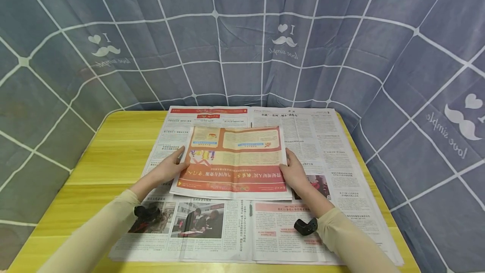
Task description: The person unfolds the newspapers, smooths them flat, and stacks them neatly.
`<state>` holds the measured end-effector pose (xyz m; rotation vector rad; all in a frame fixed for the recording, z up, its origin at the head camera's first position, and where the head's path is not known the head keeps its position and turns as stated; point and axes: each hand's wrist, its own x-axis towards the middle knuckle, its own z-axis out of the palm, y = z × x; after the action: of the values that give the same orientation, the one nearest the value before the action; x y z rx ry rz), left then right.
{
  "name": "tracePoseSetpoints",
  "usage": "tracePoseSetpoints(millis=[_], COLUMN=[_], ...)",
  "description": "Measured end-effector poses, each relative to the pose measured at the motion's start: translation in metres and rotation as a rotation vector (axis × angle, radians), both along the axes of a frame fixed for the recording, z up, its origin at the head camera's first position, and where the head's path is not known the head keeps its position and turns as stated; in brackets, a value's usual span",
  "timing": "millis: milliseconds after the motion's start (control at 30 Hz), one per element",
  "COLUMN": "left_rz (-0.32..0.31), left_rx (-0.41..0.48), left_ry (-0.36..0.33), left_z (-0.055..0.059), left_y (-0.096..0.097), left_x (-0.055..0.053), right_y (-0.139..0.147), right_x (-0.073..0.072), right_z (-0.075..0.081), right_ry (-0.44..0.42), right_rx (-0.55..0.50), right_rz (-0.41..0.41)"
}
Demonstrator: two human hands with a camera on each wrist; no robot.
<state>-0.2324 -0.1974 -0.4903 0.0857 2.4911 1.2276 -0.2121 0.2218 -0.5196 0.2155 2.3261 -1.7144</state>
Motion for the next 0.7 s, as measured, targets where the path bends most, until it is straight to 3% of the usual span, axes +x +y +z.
tracePoseSetpoints(millis=[200, 467, 700], left_rz=[-0.014, -0.038, -0.033], left_rx=[-0.005, 0.062, 0.062], left_ry=[0.000, -0.010, -0.008], left_z=[-0.002, 0.001, 0.004], left_y=[0.003, 0.010, 0.014], left_x=[0.002, 0.013, 0.021], right_y=[0.005, 0.012, 0.016], right_x=[0.003, 0.014, 0.024], right_z=[0.000, 0.004, 0.007], right_ry=[0.007, 0.021, 0.043], right_rx=[0.005, 0.018, 0.027], right_rz=[-0.004, -0.012, -0.008])
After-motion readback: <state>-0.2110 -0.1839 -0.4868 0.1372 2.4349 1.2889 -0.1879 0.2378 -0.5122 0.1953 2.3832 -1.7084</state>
